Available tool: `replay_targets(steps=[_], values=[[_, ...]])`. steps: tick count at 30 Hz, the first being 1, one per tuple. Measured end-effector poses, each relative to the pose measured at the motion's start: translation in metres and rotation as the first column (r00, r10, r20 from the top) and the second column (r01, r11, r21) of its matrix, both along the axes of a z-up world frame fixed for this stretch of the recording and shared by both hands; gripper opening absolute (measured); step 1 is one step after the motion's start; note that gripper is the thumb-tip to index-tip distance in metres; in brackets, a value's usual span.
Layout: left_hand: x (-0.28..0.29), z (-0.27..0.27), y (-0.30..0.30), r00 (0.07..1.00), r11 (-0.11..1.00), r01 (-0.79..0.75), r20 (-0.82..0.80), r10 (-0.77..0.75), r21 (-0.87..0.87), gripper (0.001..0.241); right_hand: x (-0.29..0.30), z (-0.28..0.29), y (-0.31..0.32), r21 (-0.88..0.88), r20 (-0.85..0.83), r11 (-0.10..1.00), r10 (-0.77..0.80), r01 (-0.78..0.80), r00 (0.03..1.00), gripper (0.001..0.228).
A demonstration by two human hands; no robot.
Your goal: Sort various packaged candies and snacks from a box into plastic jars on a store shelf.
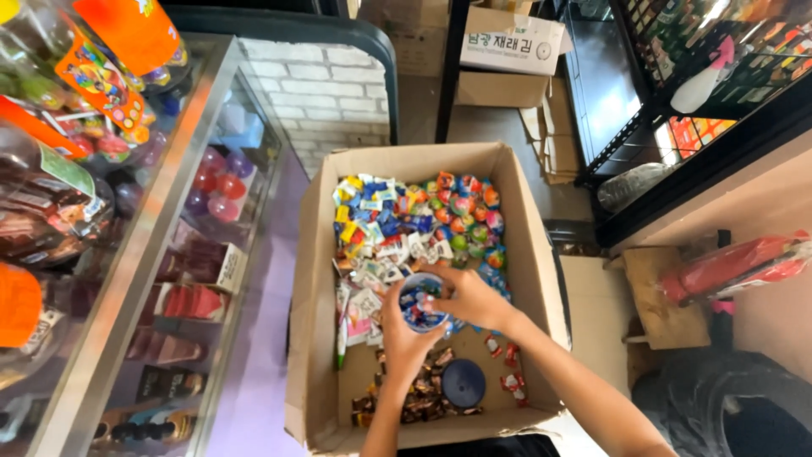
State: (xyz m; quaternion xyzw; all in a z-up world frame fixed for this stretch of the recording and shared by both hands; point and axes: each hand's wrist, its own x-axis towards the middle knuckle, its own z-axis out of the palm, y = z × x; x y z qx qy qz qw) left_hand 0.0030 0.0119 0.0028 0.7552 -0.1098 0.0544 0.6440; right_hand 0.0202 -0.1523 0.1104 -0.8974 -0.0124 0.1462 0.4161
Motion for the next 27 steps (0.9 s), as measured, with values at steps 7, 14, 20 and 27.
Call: replay_targets(steps=[7,14,20,27], values=[[0.000,0.006,0.001,0.998,0.999,-0.015,0.061,0.012,0.037,0.098,0.005,-0.040,-0.018,0.524,0.236,0.844,-0.016,-0.113,0.972,0.060],[0.000,-0.001,0.001,0.996,0.997,-0.045,0.075,0.041,0.057,0.101,-0.001,-0.011,0.003,0.295,0.166,0.939,0.128,-0.173,0.978,0.060],[0.000,-0.001,0.000,0.997,0.998,-0.044,0.071,0.040,0.051,0.101,0.006,-0.023,-0.003,0.205,0.372,0.943,0.172,-0.262,0.912,0.065],[0.004,-0.010,0.000,1.000,1.000,0.009,0.027,-0.009,0.028,0.100,0.006,0.003,0.002,0.155,0.363,0.910,0.310,-0.385,0.879,0.066]])
